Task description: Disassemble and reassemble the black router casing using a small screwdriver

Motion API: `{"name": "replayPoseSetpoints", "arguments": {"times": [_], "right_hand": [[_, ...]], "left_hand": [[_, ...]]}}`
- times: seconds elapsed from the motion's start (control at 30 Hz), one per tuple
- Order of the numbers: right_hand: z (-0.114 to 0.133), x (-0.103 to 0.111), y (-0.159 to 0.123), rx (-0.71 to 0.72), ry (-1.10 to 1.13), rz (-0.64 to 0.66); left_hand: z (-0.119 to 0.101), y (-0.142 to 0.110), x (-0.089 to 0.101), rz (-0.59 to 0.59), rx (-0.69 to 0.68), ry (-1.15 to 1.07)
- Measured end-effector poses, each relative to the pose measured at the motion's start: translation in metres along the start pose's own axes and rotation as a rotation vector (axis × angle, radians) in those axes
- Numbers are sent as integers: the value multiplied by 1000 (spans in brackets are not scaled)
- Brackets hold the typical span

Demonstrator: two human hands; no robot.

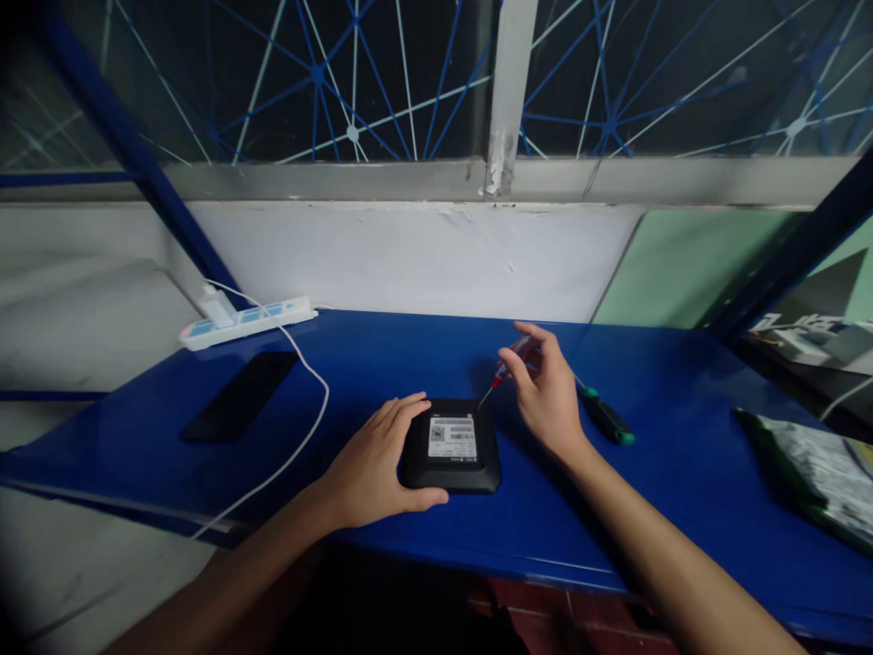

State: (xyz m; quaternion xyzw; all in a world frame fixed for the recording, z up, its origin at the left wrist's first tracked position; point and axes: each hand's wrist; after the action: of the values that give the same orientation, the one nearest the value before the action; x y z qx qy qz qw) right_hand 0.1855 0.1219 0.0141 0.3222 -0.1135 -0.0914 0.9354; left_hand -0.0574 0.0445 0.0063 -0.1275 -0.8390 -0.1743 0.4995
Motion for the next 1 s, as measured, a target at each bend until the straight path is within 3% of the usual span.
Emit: {"name": "replayPoseSetpoints", "arguments": {"times": [0.27, 0.6, 1.0], "right_hand": [[-1, 2, 2, 49, 41, -95], [11, 2, -1, -14, 32, 36], [20, -3, -10, -7, 43, 161]], "left_hand": [[2, 2, 1, -33, 30, -55], [6, 3, -3, -87, 77, -83], [5, 2, -2, -55, 91, -67]]}}
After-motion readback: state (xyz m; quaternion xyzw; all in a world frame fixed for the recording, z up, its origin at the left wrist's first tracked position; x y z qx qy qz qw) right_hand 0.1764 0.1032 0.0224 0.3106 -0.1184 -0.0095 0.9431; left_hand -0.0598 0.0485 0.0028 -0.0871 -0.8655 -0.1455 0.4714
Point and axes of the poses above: each hand's wrist, its own y-axis towards the middle knuckle, its own x-axis out of the back of the hand, z = x × y, and after that the axes turned 4 degrees about x, right-handed
